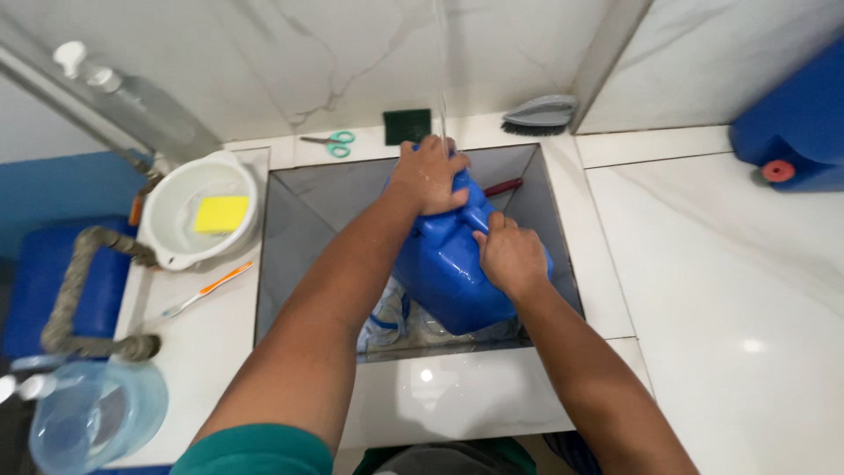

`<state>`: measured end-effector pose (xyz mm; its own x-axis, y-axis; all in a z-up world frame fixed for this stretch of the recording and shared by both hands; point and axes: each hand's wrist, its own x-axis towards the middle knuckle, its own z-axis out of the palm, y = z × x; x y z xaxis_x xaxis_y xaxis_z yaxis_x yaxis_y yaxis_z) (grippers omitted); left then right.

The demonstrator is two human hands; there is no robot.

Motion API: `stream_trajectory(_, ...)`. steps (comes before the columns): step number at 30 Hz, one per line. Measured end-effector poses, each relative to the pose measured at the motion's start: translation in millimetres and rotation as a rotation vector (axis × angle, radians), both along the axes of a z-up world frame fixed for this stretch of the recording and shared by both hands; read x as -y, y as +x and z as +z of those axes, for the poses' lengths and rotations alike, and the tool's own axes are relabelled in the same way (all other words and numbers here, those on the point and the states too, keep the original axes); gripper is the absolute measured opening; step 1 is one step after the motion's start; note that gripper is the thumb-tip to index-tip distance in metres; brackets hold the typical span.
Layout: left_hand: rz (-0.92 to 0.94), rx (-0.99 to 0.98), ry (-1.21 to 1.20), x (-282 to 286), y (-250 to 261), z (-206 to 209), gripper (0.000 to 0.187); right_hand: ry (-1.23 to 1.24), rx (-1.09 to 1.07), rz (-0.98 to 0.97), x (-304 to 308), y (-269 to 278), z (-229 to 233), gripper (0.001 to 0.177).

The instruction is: The person scrubs the exterior of a blue plastic container with a sponge, rinses it under running water, and secures a purple lid. They then repeat the process on a second blue container, removing a seal and cutting a plastic ring with scissors before scrubbing and rinsing. Finally, they scrub and rinse a green container.

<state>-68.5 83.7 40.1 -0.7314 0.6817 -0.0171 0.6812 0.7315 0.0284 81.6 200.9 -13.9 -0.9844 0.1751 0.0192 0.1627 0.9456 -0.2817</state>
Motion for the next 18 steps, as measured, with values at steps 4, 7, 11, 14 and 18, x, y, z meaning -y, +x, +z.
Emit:
stream_trajectory(4, 0.567, 0.128, 0.125, 16, -3, 5, 0.075, 0.073, -0.051, 0.038, 35, -17, 3, 0.044)
stream_trajectory(7, 0.801, 0.314, 0.084, 55, -7, 3, 0.081, 0.116, -0.087, 0.14, 62, -25, 1, 0.044)
stream_trajectory(11, 0.819, 0.315, 0.03, 116, 0, 4, 0.102, 0.228, -0.028, 0.333, 68, -38, 9, 0.049)
stream_trajectory(14, 0.61, 0.366, 0.013, 147, 23, -1, 0.1, 0.232, -0.019, 0.487, 55, -26, 9, 0.045)
stream_trajectory(18, -0.411, 0.091, -0.416, 182, 35, 16, 0.121, 0.234, -0.042, 0.585, 45, -27, 19, 0.042)
